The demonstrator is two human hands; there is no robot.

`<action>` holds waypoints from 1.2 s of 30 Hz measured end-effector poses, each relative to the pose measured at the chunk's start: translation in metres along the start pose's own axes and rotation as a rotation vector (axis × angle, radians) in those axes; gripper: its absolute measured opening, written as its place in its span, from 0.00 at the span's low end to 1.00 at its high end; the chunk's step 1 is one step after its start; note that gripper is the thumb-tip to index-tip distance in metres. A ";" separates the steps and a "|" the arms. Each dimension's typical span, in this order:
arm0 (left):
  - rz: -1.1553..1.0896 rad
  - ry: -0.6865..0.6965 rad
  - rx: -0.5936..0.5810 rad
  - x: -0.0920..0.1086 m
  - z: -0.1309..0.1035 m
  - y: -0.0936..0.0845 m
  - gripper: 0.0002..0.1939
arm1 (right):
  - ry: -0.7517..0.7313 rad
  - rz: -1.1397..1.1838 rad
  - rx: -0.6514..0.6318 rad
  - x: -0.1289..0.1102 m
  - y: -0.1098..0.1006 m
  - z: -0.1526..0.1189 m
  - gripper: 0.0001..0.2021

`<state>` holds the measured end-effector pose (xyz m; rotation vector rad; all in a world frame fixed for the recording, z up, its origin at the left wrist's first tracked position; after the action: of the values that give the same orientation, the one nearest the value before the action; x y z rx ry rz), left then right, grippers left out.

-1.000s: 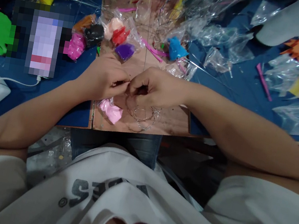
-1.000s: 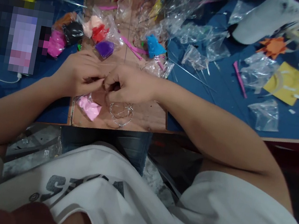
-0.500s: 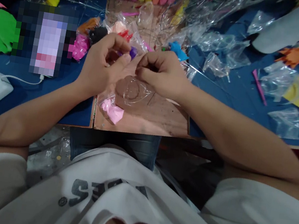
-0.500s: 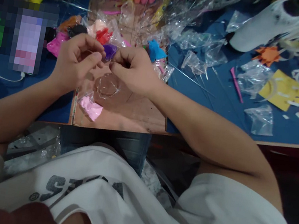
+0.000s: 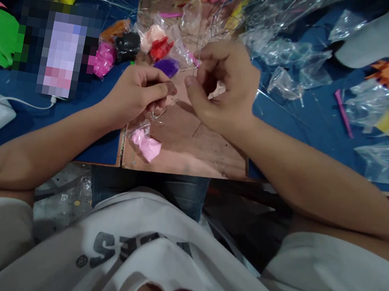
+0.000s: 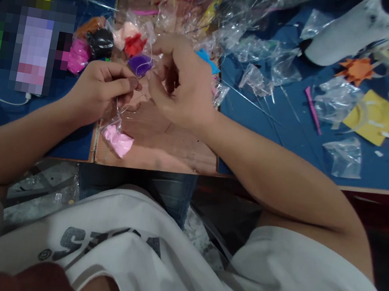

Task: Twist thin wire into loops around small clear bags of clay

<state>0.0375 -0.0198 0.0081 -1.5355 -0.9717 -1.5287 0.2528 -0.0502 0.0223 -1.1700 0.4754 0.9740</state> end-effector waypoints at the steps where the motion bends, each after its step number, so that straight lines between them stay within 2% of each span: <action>1: 0.004 -0.005 -0.002 -0.001 0.000 0.000 0.18 | -0.022 -0.020 -0.015 0.000 -0.002 0.000 0.21; 4: -0.002 -0.014 -0.012 -0.001 0.000 0.000 0.18 | -0.038 -0.026 -0.031 0.001 -0.005 0.002 0.25; 7: -0.024 -0.013 -0.009 0.001 -0.001 0.002 0.16 | 0.016 0.110 -0.039 0.004 0.000 0.007 0.23; 12: -0.082 0.003 -0.010 0.001 -0.002 0.005 0.12 | 0.143 0.327 -0.154 0.005 0.014 0.012 0.33; 15: -0.111 -0.004 -0.022 -0.001 -0.004 0.007 0.11 | 0.131 0.305 -0.145 0.004 0.016 0.010 0.31; 18: -0.112 0.008 -0.017 -0.001 -0.005 0.006 0.14 | 0.110 0.283 -0.146 0.005 0.016 0.007 0.28; 23: -0.087 -0.026 -0.034 -0.002 -0.007 0.008 0.14 | 0.088 0.271 -0.119 0.006 0.016 0.004 0.31; 26: -0.153 -0.084 -0.047 -0.001 -0.008 0.011 0.12 | 0.084 0.349 -0.067 0.003 0.017 0.004 0.31; 29: -0.171 -0.116 -0.066 -0.001 -0.009 0.014 0.14 | 0.128 0.467 -0.060 0.002 0.020 0.004 0.30; 36: -0.255 -0.171 -0.111 -0.005 -0.011 0.013 0.18 | 0.094 0.540 -0.109 0.004 0.023 0.005 0.29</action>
<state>0.0441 -0.0352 0.0036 -1.6942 -1.2379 -1.6695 0.2347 -0.0425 0.0089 -1.2139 0.8489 1.4244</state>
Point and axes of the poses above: each hand's wrist, its own z-axis towards the middle knuckle, its own y-axis out of the palm, x = y × z, the point moved 3 cm from there along z, towards the middle knuckle, and after that the axes turned 10 degrees about -z, right-handed, at the moved point
